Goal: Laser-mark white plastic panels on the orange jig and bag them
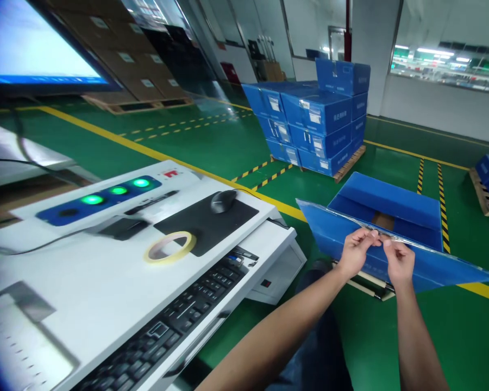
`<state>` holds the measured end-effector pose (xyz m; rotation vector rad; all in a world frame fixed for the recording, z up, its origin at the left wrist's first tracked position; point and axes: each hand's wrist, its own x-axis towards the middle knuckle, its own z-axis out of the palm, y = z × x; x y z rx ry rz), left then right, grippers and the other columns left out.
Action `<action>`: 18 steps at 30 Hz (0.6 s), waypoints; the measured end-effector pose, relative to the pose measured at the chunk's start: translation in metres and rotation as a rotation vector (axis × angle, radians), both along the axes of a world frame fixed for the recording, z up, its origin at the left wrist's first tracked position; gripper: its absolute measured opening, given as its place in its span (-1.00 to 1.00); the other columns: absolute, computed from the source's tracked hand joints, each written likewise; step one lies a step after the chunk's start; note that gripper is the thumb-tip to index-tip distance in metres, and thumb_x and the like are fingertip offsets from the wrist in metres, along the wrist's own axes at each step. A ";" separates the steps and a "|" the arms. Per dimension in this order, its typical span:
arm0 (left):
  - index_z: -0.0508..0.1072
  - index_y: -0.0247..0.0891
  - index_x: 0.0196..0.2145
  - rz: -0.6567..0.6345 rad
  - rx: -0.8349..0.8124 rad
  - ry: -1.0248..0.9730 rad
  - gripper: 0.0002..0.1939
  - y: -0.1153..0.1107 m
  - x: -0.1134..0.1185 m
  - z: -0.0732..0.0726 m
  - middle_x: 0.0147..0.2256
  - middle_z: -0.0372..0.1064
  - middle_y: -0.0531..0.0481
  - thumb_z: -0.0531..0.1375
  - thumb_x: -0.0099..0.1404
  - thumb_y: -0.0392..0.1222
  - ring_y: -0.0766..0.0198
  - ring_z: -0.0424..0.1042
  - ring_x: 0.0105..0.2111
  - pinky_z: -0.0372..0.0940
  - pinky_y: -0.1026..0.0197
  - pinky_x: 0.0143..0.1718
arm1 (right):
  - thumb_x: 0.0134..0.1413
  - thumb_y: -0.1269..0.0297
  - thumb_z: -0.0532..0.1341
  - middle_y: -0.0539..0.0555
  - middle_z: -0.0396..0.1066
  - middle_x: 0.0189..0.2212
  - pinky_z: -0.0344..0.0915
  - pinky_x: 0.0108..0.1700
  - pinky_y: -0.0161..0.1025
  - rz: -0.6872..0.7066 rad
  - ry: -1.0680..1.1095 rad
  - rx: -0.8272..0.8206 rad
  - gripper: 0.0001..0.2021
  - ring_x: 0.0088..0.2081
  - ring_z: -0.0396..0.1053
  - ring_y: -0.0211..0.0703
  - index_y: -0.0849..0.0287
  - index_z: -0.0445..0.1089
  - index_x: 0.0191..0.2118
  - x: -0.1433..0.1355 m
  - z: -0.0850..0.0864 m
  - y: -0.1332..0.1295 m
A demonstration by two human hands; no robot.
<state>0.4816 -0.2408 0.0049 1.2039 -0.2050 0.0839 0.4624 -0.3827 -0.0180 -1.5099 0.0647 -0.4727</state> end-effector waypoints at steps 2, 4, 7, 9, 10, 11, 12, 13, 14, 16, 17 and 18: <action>0.60 -0.23 -0.45 -0.011 0.013 0.008 -0.45 0.002 -0.002 0.000 -0.40 0.59 -0.11 0.41 0.27 0.37 0.15 0.53 -0.32 0.47 0.07 -0.12 | -0.04 -0.30 0.56 -0.05 0.22 -0.66 0.13 -0.46 -0.22 -0.069 0.013 -0.018 -0.46 -0.56 0.12 -0.25 0.17 0.65 -0.44 0.000 0.004 0.007; 0.58 -0.22 -0.47 -0.015 0.025 0.016 -0.43 0.003 -0.003 0.000 -0.43 0.57 -0.10 0.41 0.25 0.39 0.16 0.52 -0.35 0.46 0.09 -0.15 | -0.05 -0.22 0.59 0.01 0.40 -0.57 0.25 -0.37 -0.18 -0.112 -0.001 0.003 -0.51 -0.49 0.27 -0.19 0.17 0.64 -0.45 0.001 0.005 0.013; 0.54 -0.23 -0.50 -0.020 0.036 0.028 -0.41 0.004 -0.003 -0.001 -0.46 0.55 -0.10 0.40 0.24 0.41 0.18 0.50 -0.39 0.42 0.12 -0.22 | 0.04 -0.12 0.58 0.03 0.51 -0.47 0.30 -0.29 -0.17 -0.100 -0.059 0.014 -0.59 -0.42 0.36 -0.16 0.16 0.63 -0.44 0.002 0.001 0.018; 0.55 -0.24 -0.49 -0.016 0.050 0.038 -0.40 0.005 -0.002 -0.001 -0.46 0.55 -0.10 0.40 0.24 0.41 0.19 0.49 -0.41 0.39 0.14 -0.25 | 0.09 -0.10 0.56 0.03 0.52 -0.48 0.31 -0.27 -0.17 -0.094 -0.094 0.014 -0.58 -0.41 0.38 -0.16 0.16 0.61 -0.47 0.004 -0.003 0.018; 0.56 -0.25 -0.48 -0.003 0.065 0.047 -0.41 0.007 -0.002 -0.001 -0.46 0.55 -0.10 0.41 0.23 0.40 0.20 0.48 -0.41 0.37 0.15 -0.27 | 0.09 -0.10 0.56 0.04 0.54 -0.46 0.34 -0.25 -0.16 -0.098 -0.105 0.021 -0.59 -0.39 0.42 -0.14 0.16 0.62 -0.46 0.004 -0.005 0.018; 0.58 -0.25 -0.47 0.016 0.082 0.058 -0.42 0.008 -0.002 -0.001 -0.46 0.55 -0.09 0.43 0.21 0.39 0.21 0.47 -0.42 0.35 0.16 -0.28 | 0.07 -0.10 0.57 0.06 0.58 -0.42 0.37 -0.22 -0.15 -0.103 -0.108 0.032 -0.61 -0.36 0.46 -0.11 0.15 0.65 -0.43 0.005 -0.007 0.017; 0.60 -0.26 -0.46 0.035 0.095 0.071 -0.43 0.010 -0.003 -0.001 -0.46 0.54 -0.08 0.45 0.18 0.38 0.22 0.45 -0.43 0.33 0.17 -0.30 | 0.06 -0.10 0.58 0.08 0.61 -0.38 0.39 -0.20 -0.13 -0.109 -0.106 0.038 -0.62 -0.33 0.49 -0.08 0.15 0.67 -0.39 0.005 -0.009 0.017; 0.61 -0.26 -0.45 0.049 0.101 0.084 -0.43 0.012 -0.004 0.000 -0.46 0.54 -0.07 0.48 0.16 0.37 0.23 0.44 -0.43 0.31 0.17 -0.30 | 0.05 -0.10 0.58 0.09 0.63 -0.36 0.41 -0.18 -0.12 -0.112 -0.100 0.037 -0.63 -0.32 0.51 -0.05 0.14 0.69 -0.36 0.005 -0.011 0.016; 0.63 -0.27 -0.44 0.053 0.099 0.094 -0.43 0.014 -0.005 0.001 -0.46 0.54 -0.07 0.49 0.13 0.37 0.23 0.43 -0.43 0.31 0.17 -0.31 | 0.05 -0.09 0.59 0.10 0.64 -0.35 0.43 -0.18 -0.11 -0.114 -0.096 0.029 -0.64 -0.31 0.53 -0.04 0.14 0.71 -0.34 0.005 -0.012 0.015; 0.65 -0.28 -0.42 0.032 0.071 0.103 -0.40 0.017 -0.008 0.005 -0.44 0.56 -0.09 0.52 0.07 0.39 0.22 0.45 -0.42 0.32 0.17 -0.30 | 0.08 -0.09 0.58 0.10 0.66 -0.33 0.44 -0.17 -0.10 -0.106 -0.093 0.005 -0.64 -0.31 0.55 -0.02 0.13 0.72 -0.30 0.005 -0.015 0.013; 0.66 -0.28 -0.40 0.014 0.055 0.106 -0.38 0.018 -0.009 0.007 -0.43 0.57 -0.10 0.52 0.06 0.41 0.21 0.47 -0.41 0.33 0.17 -0.29 | 0.09 -0.09 0.57 0.11 0.67 -0.31 0.46 -0.16 -0.09 -0.097 -0.095 -0.006 -0.65 -0.29 0.57 -0.01 0.13 0.73 -0.28 0.005 -0.016 0.012; 0.67 -0.29 -0.38 0.005 0.044 0.112 -0.36 0.019 -0.010 0.010 -0.41 0.59 -0.12 0.50 0.07 0.44 0.20 0.49 -0.39 0.34 0.17 -0.28 | 0.11 -0.08 0.56 0.12 0.68 -0.27 0.47 -0.13 -0.08 -0.086 -0.094 -0.013 -0.65 -0.26 0.59 0.02 0.13 0.74 -0.25 0.006 -0.016 0.011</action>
